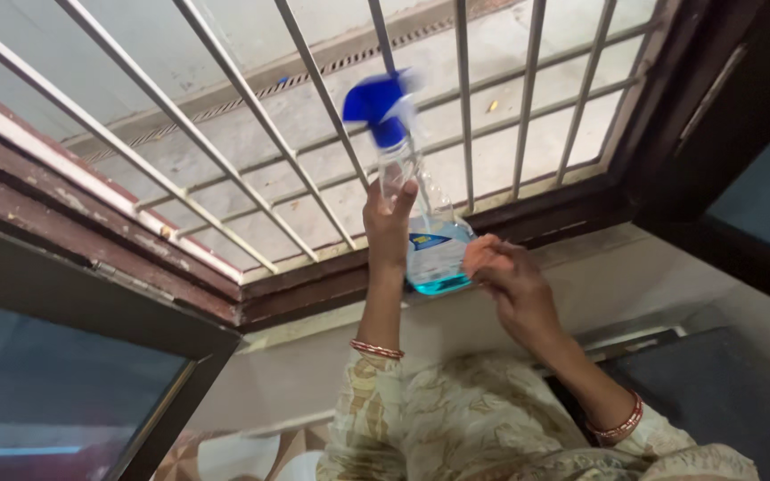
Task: The person sprays a cleaning solution onto a window and wipes the glass and frame with a cloth. The person moves around the window, cleaning different sections of the glass and the surrounding frame.
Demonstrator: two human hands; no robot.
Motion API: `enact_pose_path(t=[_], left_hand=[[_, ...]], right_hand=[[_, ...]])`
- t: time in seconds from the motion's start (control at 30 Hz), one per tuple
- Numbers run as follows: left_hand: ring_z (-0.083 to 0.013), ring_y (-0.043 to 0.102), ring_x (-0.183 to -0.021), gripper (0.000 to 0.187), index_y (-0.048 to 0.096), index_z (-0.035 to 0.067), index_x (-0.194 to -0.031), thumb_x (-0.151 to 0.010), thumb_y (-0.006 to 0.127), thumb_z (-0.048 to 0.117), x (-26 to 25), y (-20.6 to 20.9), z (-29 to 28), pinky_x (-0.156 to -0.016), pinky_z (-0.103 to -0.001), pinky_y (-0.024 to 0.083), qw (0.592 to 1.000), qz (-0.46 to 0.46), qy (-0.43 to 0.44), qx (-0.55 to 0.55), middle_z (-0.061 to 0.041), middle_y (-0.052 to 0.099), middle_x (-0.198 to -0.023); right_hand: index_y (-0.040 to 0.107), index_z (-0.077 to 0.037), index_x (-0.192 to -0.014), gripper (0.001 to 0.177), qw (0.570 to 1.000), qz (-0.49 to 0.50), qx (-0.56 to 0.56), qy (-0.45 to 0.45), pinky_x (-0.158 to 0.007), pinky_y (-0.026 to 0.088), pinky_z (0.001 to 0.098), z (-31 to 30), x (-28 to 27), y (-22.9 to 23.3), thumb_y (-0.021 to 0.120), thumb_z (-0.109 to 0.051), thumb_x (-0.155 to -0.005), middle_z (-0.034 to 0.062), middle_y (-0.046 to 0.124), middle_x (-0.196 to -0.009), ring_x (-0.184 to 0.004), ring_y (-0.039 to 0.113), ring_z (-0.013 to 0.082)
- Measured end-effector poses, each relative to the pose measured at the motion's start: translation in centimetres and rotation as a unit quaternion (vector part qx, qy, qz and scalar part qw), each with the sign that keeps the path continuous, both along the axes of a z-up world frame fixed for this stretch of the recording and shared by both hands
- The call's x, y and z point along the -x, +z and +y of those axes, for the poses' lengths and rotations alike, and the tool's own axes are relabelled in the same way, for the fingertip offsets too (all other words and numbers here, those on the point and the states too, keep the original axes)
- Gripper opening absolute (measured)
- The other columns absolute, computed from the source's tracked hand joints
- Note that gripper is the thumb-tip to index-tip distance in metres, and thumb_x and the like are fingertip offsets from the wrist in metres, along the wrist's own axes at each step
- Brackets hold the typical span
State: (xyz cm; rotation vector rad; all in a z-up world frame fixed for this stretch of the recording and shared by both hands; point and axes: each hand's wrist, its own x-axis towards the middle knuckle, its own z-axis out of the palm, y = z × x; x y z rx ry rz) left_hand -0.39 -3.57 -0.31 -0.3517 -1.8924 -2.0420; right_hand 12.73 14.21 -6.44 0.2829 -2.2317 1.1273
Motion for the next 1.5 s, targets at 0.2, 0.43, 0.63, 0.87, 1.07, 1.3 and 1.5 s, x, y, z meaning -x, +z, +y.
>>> enact_pose_path(t=[0.2, 0.43, 0.63, 0.87, 1.07, 1.3, 1.5], left_hand=[[-0.0168, 0.065, -0.099, 0.060, 0.069, -0.001, -0.119, -0.089, 0.076, 0.050, -2.2, 2.6, -1.9, -0.093, -0.037, 0.055, 0.991, -0.021, 0.078, 0.109, -0.008, 0.069, -0.106], [-0.0221, 0.058, -0.121, 0.068, 0.063, 0.000, -0.127, -0.090, 0.073, 0.056, -2.8, 2.9, -2.4, -0.104, -0.041, 0.043, 0.981, -0.032, -0.020, -0.188, -0.011, 0.064, -0.125], [-0.0216, 0.059, -0.122, 0.073, 0.058, -0.003, -0.128, -0.090, 0.072, 0.057, -2.9, 2.9, -1.2, -0.105, -0.042, 0.043, 0.987, -0.027, -0.013, -0.157, -0.012, 0.063, -0.127], [-0.0193, 0.052, -0.105, 0.065, 0.066, -0.004, -0.120, -0.094, 0.075, 0.055, -2.8, 2.3, -2.4, -0.097, -0.036, 0.040, 0.997, -0.014, 0.022, -0.079, -0.009, 0.064, -0.113], [-0.0172, 0.061, -0.109, 0.062, 0.069, -0.001, -0.113, -0.091, 0.073, 0.057, -2.2, 1.9, -3.3, -0.104, -0.035, 0.044, 0.998, -0.001, 0.012, -0.067, -0.008, 0.069, -0.110], [-0.0189, 0.058, -0.114, 0.061, 0.069, -0.004, -0.114, -0.096, 0.075, 0.054, -2.1, 2.7, -5.1, -0.110, -0.038, 0.043, 0.997, 0.006, -0.023, -0.070, -0.010, 0.066, -0.113], [-0.0193, 0.063, -0.113, 0.063, 0.065, -0.002, -0.120, -0.092, 0.075, 0.054, -2.1, 3.0, -8.3, -0.107, -0.036, 0.046, 0.997, 0.024, -0.016, -0.071, -0.009, 0.069, -0.116]], right_hand=[[0.074, -0.014, -0.105, 0.016, 0.955, -0.264, -0.064, 0.121, -0.083, 0.054, 0.0412, -2.9, -2.4, -2.1, 0.064, -0.017, -0.092, 0.0138, 0.064, -0.118, -0.101, 0.068, 0.0291], [0.053, -0.006, -0.141, 0.051, 0.749, -0.369, 0.379, 0.398, -0.098, 0.053, 0.0316, -7.3, 1.0, -3.7, 0.060, -0.029, -0.097, 0.0094, 0.064, -0.134, -0.117, 0.063, 0.0126], [0.054, -0.004, -0.140, 0.049, 0.548, -0.306, 0.539, 0.562, -0.104, 0.052, 0.0336, -9.4, 1.6, -1.6, 0.060, -0.030, -0.098, 0.0092, 0.062, -0.132, -0.119, 0.063, 0.0144], [0.065, -0.004, -0.096, 0.016, 0.854, -0.114, 0.259, 0.436, -0.095, 0.048, 0.0340, -9.3, 2.6, -0.4, 0.064, -0.017, -0.105, 0.0072, 0.060, -0.114, -0.107, 0.059, 0.0159], [0.067, -0.004, -0.100, 0.016, 0.914, -0.127, 0.156, 0.352, -0.085, 0.050, 0.0333, -9.9, 1.8, -2.5, 0.063, -0.019, -0.099, 0.0110, 0.061, -0.112, -0.099, 0.062, 0.0220], [0.072, -0.003, -0.112, 0.025, 0.942, -0.194, 0.111, 0.249, -0.082, 0.052, 0.0354, -11.3, 3.2, -8.1, 0.063, -0.021, -0.098, 0.0144, 0.065, -0.107, -0.096, 0.065, 0.0243], [0.068, 0.001, -0.114, 0.030, 0.892, -0.256, 0.231, 0.293, -0.082, 0.051, 0.0317, -10.5, 5.4, -12.8, 0.059, -0.024, -0.100, 0.0068, 0.071, -0.100, -0.092, 0.064, 0.0126]])
